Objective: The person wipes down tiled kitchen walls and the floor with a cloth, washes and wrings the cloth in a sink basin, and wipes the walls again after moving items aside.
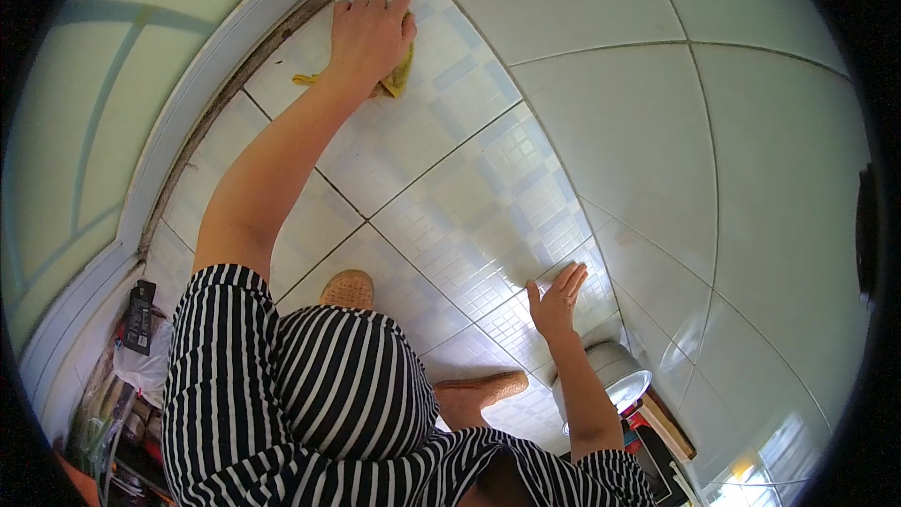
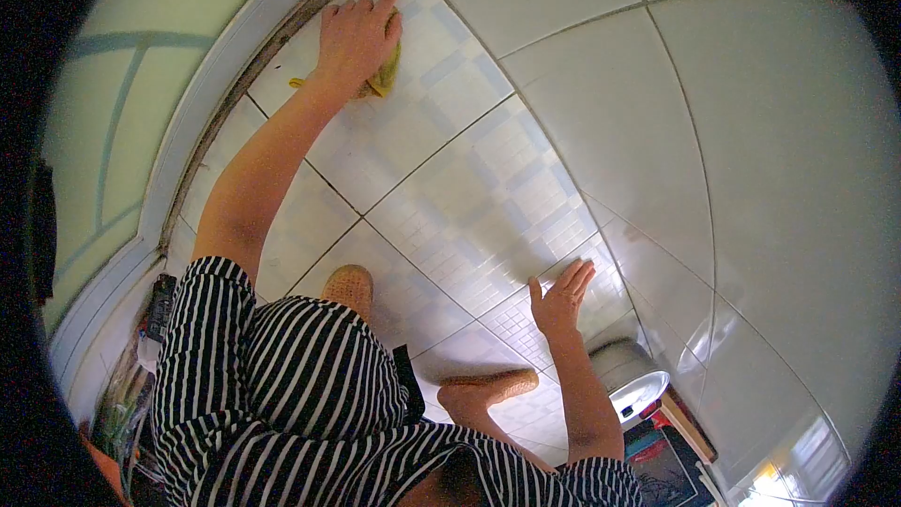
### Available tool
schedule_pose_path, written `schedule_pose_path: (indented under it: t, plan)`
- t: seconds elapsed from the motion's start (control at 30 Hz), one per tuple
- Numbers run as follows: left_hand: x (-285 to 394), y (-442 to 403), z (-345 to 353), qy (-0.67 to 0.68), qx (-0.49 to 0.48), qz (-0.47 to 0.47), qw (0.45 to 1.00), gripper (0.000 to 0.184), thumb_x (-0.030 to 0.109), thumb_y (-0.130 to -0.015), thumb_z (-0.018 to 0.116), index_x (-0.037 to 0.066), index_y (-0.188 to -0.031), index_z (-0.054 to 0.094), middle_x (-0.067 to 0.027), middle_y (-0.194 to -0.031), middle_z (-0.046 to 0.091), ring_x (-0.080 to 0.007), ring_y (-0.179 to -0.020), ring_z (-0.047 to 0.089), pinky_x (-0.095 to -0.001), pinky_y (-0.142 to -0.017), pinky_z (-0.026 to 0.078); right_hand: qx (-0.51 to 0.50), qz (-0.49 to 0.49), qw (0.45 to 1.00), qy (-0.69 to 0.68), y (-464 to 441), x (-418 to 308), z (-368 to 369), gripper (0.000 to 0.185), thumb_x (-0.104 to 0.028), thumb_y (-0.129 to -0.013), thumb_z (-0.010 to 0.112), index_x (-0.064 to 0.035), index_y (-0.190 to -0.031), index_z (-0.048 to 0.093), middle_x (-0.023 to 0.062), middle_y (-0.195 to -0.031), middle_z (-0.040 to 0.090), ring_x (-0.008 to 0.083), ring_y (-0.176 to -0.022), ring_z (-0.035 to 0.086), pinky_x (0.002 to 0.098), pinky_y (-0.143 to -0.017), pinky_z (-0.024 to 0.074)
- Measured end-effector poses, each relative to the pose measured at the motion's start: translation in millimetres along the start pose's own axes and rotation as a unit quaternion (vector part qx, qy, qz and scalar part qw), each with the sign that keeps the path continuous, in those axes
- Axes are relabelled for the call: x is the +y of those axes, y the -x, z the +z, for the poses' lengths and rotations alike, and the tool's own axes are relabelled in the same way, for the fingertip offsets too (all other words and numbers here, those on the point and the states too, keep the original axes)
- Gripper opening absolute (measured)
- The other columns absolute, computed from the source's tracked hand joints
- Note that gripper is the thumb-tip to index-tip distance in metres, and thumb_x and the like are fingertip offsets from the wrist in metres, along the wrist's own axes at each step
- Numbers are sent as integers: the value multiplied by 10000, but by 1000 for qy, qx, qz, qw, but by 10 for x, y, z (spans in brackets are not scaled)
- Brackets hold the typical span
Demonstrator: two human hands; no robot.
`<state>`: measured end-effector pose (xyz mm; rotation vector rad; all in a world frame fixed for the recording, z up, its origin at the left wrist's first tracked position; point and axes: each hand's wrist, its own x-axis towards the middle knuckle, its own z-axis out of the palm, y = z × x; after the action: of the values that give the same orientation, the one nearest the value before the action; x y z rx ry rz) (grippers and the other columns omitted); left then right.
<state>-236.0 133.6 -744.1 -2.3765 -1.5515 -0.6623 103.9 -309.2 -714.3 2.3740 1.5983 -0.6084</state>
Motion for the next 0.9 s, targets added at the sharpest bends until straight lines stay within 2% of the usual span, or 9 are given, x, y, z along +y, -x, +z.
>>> schedule_pose_path:
  t: [0.07, 0.13, 0.27, 0.33, 0.43, 0.47, 0.53, 0.67, 0.9]
  plan:
    - [-1, -2, 2, 4, 8, 0, 1000, 322, 290, -879, 629, 156, -1171, 638, -36, -744, 646, -242, -729, 632, -437, -701, 435, -24, 22, 999, 0, -18, -40, -49, 1073, -512, -922, 619, 167, -1495, 19, 427, -1549, -22, 566, -1462, 4, 576, -1205, 109]
    - [10, 50, -26, 12, -68, -30, 997, 364, 295, -935, 576, 177, -1280, 588, -68, -817, 671, -272, -792, 655, -473, -761, 464, -22, 23, 999, 0, -23, -46, -63, 1074, -515, -923, 616, 168, -1495, 16, 427, -1550, -25, 566, -1462, 3, 574, -1205, 111]
    - [24, -37, -94, 16, -55, -23, 998, 362, 297, -935, 580, 171, -1274, 592, -68, -859, 681, -275, -812, 662, -477, -750, 458, -7, 4, 1000, 14, -6, 28, 36, 1083, -526, -923, 610, 166, -1495, 4, 425, -1550, -34, 564, -1463, -3, 572, -1207, 109]
    - [87, -152, -272, -24, -193, -47, 980, 427, 304, -940, 578, 182, -1348, 544, -85, -1026, 665, -281, -966, 640, -500, -871, 458, -11, 8, 1000, 10, 11, 7, 17, 1081, -523, -926, 607, 165, -1495, -1, 423, -1551, -37, 562, -1463, -8, 572, -1207, 103]
    - [235, 371, -212, 65, -110, 25, 992, 532, 325, -948, 575, 167, -1442, 458, -118, -1283, 585, -297, -1219, 542, -517, -1070, 373, -24, 17, 1000, 3, -24, -27, -48, 1072, -511, -931, 604, 165, -1494, -8, 423, -1550, -37, 561, -1463, -17, 577, -1206, 93]
    - [319, 551, -304, 61, -112, 22, 992, 532, 325, -948, 575, 167, -1442, 458, -118, -1283, 585, -297, -1219, 542, -517, -1070, 373, -34, 26, 999, -2, -12, -49, -62, 1065, -501, -934, 603, 167, -1492, -11, 424, -1549, -36, 561, -1463, -22, 582, -1204, 88]
    - [499, 789, -484, 126, -110, 49, 985, 622, 346, -950, 573, 131, -1499, 374, -135, -1465, 464, -303, -1401, 384, -523, -1184, 238, -34, 24, 999, -4, -10, -72, -70, 1060, -497, -937, 601, 172, -1489, -10, 428, -1547, -33, 564, -1461, -22, 590, -1201, 86]
    - [345, 541, -340, 159, -123, 59, 978, 616, 362, -955, 565, 73, -1474, 402, -146, -1514, 431, -306, -1433, 357, -539, -1189, 218, -24, 13, 1000, -5, 1, -13, -29, 1059, -492, -940, 598, 171, -1487, -21, 437, -1539, -31, 574, -1455, -23, 606, -1195, 83]
    - [-96, 87, 88, -13, -31, -38, 999, 600, 430, -967, 509, 34, -1416, 476, -162, -1480, 471, -294, -1408, 398, -531, -1190, 219, -25, -4, 1000, 14, -19, 87, 19, 1062, -461, -936, 617, 171, -1481, -41, 447, -1531, -32, 578, -1452, -11, 604, -1196, 107]
